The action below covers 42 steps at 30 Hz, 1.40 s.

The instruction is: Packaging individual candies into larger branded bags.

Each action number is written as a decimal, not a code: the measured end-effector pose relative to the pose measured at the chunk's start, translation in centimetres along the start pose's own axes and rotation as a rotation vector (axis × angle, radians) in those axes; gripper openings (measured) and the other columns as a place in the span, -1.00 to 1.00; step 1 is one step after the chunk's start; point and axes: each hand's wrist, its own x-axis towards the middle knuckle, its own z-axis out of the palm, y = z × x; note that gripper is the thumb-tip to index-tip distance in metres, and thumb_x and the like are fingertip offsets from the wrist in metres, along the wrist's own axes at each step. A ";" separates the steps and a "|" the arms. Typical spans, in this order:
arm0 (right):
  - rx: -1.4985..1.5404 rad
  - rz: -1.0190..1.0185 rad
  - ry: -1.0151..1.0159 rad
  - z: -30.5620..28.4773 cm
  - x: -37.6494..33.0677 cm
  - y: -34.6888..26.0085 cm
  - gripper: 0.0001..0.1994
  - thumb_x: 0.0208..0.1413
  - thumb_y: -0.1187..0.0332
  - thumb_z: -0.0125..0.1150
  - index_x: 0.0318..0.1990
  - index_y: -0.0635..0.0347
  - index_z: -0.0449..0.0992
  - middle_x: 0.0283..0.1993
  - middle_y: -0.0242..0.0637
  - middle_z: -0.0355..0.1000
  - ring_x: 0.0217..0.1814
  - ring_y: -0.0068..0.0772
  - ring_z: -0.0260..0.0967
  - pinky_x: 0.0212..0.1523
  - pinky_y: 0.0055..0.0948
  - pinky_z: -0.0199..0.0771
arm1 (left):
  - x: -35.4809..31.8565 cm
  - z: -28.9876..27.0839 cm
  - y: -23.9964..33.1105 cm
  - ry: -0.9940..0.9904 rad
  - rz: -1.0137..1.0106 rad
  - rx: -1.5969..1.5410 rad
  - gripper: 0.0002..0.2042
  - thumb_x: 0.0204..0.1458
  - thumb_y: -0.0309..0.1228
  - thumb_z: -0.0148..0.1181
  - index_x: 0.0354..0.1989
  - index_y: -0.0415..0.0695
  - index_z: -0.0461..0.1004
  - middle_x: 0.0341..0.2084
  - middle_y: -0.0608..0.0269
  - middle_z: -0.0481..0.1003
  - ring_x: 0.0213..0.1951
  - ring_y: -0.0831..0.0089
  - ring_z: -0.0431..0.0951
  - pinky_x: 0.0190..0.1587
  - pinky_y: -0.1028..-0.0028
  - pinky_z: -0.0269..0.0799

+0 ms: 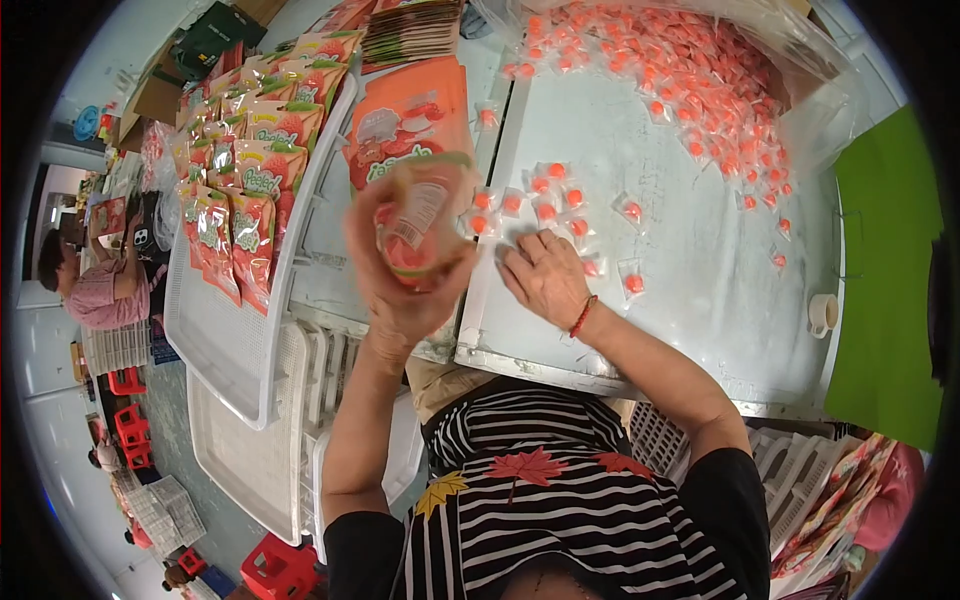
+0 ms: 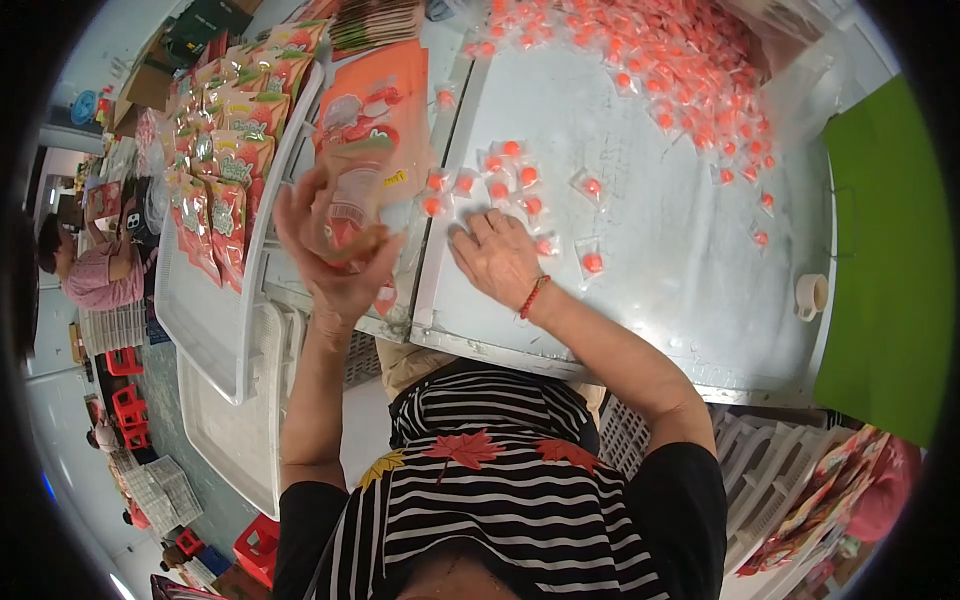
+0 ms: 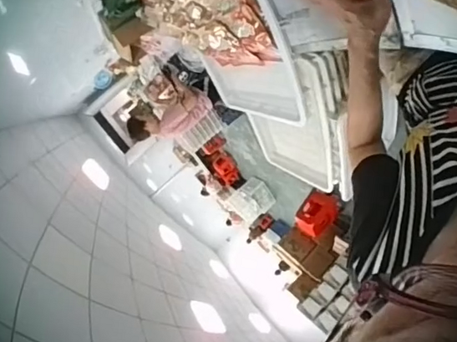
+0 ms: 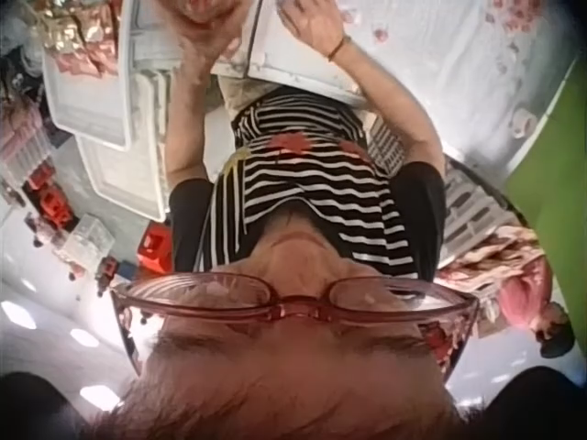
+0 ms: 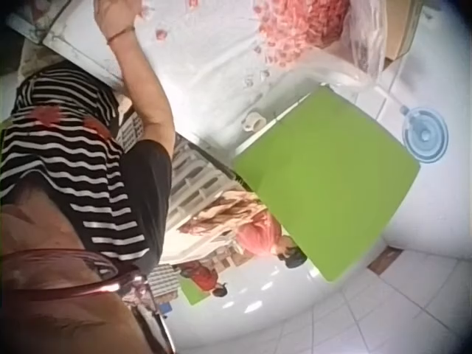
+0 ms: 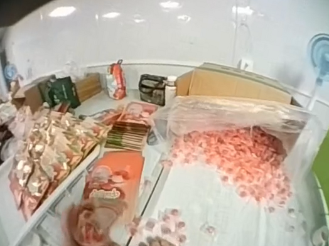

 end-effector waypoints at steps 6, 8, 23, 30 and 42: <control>0.248 0.083 0.274 -1.0 2.8 3.1 -0.81 0.05 0.30 0.21 -0.54 0.12 0.44 -0.63 -0.38 0.28 -0.63 -0.41 0.28 -0.66 -0.49 0.28 | -0.3 2.8 0.3 -0.157 0.093 0.154 -0.08 -0.41 -0.47 0.50 0.21 -0.27 0.07 0.07 -0.03 0.25 0.07 0.10 0.32 0.14 0.22 0.25; 1.127 0.887 0.406 -4.2 5.0 2.2 -0.67 0.17 0.20 0.15 -0.56 0.16 0.32 -0.59 -0.40 0.28 -0.64 -0.52 0.20 -0.66 -0.49 0.22 | -0.7 3.4 0.1 -0.155 0.061 0.174 -0.10 -0.42 -0.44 0.51 0.19 -0.28 0.12 0.06 -0.02 0.26 0.06 0.06 0.33 0.15 0.20 0.23; 1.104 0.569 0.337 -8.7 7.8 -3.0 -0.76 0.24 0.26 -0.01 -0.27 0.31 0.37 -0.44 -0.26 0.36 -0.46 -0.48 0.31 -0.37 -0.52 0.32 | -0.5 6.3 0.3 -0.073 0.129 0.278 -0.05 -0.39 -0.35 0.48 0.22 -0.32 0.03 0.11 -0.08 0.22 0.09 -0.04 0.27 0.12 0.06 0.17; 0.335 0.086 0.051 -9.1 8.2 -1.6 -0.76 0.24 0.30 -0.09 -0.15 0.35 0.34 -0.11 0.00 0.35 -0.26 0.03 0.36 -0.20 -0.25 0.39 | -0.9 6.7 0.1 -0.129 0.149 0.217 -0.08 -0.35 -0.38 0.45 0.21 -0.34 0.01 0.08 -0.10 0.23 0.08 -0.08 0.26 0.14 0.03 0.17; 0.713 0.605 0.333 -11.7 8.8 -1.3 -0.80 0.21 0.36 -0.08 -0.15 0.28 0.41 -0.19 -0.11 0.43 -0.17 -0.14 0.39 -0.13 -0.33 0.39 | 1.8 2.2 0.9 0.268 -0.330 -0.353 0.06 -0.31 -0.56 0.46 0.32 -0.23 -0.25 0.16 -0.06 0.15 0.16 0.19 0.24 0.17 0.24 0.24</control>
